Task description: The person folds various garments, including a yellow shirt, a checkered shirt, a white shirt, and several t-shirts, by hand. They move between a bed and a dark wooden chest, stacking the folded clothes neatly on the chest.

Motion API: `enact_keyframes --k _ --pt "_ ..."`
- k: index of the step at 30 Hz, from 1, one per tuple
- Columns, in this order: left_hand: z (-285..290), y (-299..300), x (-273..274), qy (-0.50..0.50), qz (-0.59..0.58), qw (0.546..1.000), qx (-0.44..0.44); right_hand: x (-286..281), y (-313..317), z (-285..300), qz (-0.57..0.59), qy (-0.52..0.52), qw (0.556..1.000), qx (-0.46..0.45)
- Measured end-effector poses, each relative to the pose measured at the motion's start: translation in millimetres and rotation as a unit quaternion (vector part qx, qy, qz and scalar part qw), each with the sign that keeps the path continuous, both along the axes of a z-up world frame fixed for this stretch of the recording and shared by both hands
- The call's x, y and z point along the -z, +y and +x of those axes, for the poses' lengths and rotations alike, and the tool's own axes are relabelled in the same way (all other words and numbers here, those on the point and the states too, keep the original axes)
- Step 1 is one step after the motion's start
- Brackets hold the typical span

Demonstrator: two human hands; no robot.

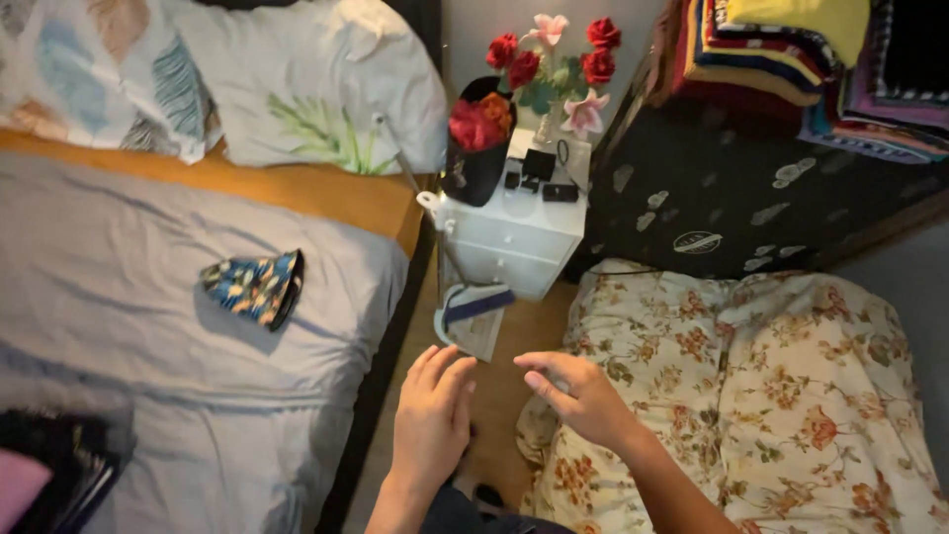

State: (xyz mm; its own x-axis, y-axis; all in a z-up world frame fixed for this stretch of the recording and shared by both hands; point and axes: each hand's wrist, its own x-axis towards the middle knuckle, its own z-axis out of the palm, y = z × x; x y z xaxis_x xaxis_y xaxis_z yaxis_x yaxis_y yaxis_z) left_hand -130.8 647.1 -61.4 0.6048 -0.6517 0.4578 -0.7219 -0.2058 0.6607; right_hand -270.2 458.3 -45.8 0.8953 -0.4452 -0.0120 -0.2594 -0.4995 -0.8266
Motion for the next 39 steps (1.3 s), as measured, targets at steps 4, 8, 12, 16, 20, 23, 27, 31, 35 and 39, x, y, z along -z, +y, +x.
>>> enact_keyframes --k 4,8,12,16,20,23,27,31,35,39 --pt "-18 51 4 0.003 0.008 1.0 -0.024 3 43 -8 0.042 0.043 0.998 -0.021" --pt "-21 104 8 0.001 0.03 0.998 -0.052 4 87 -6 -0.006 0.016 0.998 -0.06" --pt "-28 165 4 0.011 0.042 0.997 -0.063 17 147 -1 0.045 0.025 0.996 -0.071" --pt "-25 255 15 0.007 0.054 0.996 -0.074 35 233 20 0.074 0.017 0.992 -0.097" --pt "-12 377 33 0.011 0.089 0.992 -0.093 52 339 44 0.068 0.021 0.991 -0.111" --pt "0 475 55 0.012 0.124 0.985 -0.118 62 417 55 0.083 0.023 0.988 -0.125" --pt "2 597 82 0.026 0.187 0.964 -0.185 72 506 60 0.093 0.065 0.981 -0.155" --pt "-6 672 98 0.047 0.195 0.951 -0.235 98 552 56 0.127 0.077 0.973 -0.179" --pt "-25 702 121 0.067 0.173 0.95 -0.251 136 576 50 0.157 0.146 0.962 -0.169" --pt "-42 702 130 0.067 0.217 0.949 -0.22 189 588 37 0.197 0.149 0.953 -0.175"
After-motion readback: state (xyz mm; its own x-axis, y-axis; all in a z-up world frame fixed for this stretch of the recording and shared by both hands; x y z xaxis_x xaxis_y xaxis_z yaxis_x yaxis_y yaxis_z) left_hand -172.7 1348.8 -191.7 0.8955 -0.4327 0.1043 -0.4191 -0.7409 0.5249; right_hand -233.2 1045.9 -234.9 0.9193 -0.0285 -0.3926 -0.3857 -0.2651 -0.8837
